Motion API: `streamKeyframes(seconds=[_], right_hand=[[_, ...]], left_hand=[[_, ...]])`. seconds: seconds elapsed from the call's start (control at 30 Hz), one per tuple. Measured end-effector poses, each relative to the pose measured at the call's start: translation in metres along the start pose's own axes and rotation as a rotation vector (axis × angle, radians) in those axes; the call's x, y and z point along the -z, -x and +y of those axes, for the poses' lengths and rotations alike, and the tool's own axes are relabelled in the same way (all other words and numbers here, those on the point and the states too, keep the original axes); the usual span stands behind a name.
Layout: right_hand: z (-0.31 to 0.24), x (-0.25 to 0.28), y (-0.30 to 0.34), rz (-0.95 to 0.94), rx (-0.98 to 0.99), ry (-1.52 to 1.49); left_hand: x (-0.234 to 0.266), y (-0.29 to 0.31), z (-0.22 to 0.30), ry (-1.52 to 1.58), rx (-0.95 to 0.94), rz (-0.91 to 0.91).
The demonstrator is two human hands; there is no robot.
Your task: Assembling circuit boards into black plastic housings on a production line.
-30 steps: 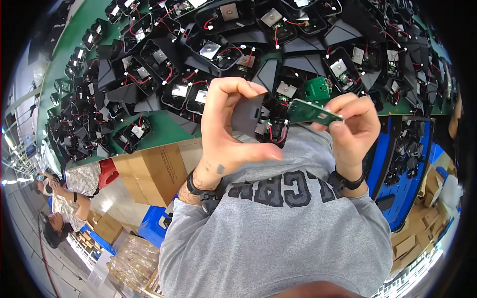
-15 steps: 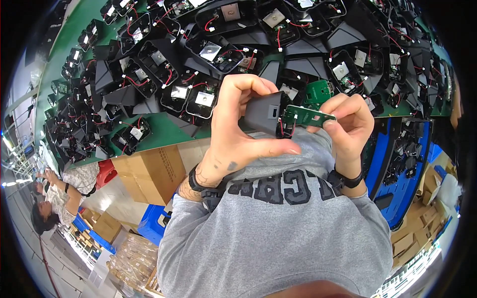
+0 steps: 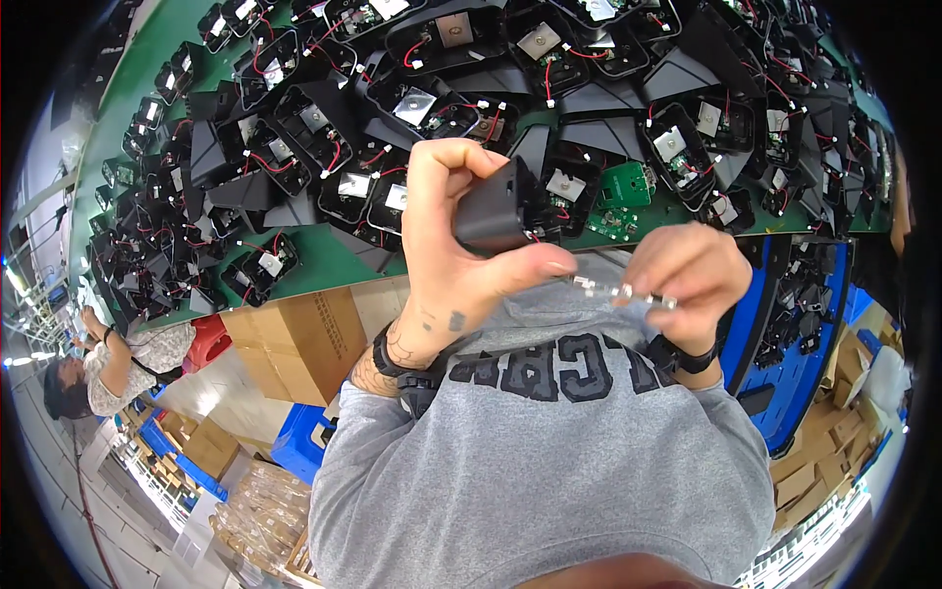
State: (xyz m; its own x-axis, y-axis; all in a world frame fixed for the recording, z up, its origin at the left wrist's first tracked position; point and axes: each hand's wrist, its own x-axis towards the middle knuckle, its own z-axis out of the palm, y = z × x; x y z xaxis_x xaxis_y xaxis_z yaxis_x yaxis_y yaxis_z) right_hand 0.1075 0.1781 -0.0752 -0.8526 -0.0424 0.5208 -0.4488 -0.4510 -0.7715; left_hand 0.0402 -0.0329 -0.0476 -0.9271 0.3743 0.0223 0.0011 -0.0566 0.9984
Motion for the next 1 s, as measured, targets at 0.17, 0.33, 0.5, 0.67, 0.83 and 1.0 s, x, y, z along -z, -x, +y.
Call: streamKeyframes(seconds=[0.17, 0.33, 0.5, 0.67, 0.83, 1.0], right_hand=[[0.0, -0.012, 0.006, 0.399, -0.061, 0.054], [0.009, -0.012, 0.009, 0.574, -0.078, -0.059], [-0.003, -0.004, 0.0, 0.715, 0.057, 0.232], [0.005, -0.014, -0.004, 0.5, 0.012, 0.231], [0.009, -0.02, -0.007, 0.431, -0.08, 0.101], [0.01, -0.02, -0.003, 0.378, -0.116, 0.09]], left_hand=[[-0.005, -0.001, 0.003, 0.195, 0.009, 0.079], [-0.006, -0.001, -0.003, 0.134, -0.061, 0.112], [0.003, -0.001, -0.01, 0.034, -0.348, 0.098], [0.002, -0.006, -0.007, -0.014, -0.435, 0.009], [-0.003, -0.005, -0.002, -0.065, -0.402, -0.08], [-0.003, -0.006, -0.002, -0.085, -0.383, -0.034]])
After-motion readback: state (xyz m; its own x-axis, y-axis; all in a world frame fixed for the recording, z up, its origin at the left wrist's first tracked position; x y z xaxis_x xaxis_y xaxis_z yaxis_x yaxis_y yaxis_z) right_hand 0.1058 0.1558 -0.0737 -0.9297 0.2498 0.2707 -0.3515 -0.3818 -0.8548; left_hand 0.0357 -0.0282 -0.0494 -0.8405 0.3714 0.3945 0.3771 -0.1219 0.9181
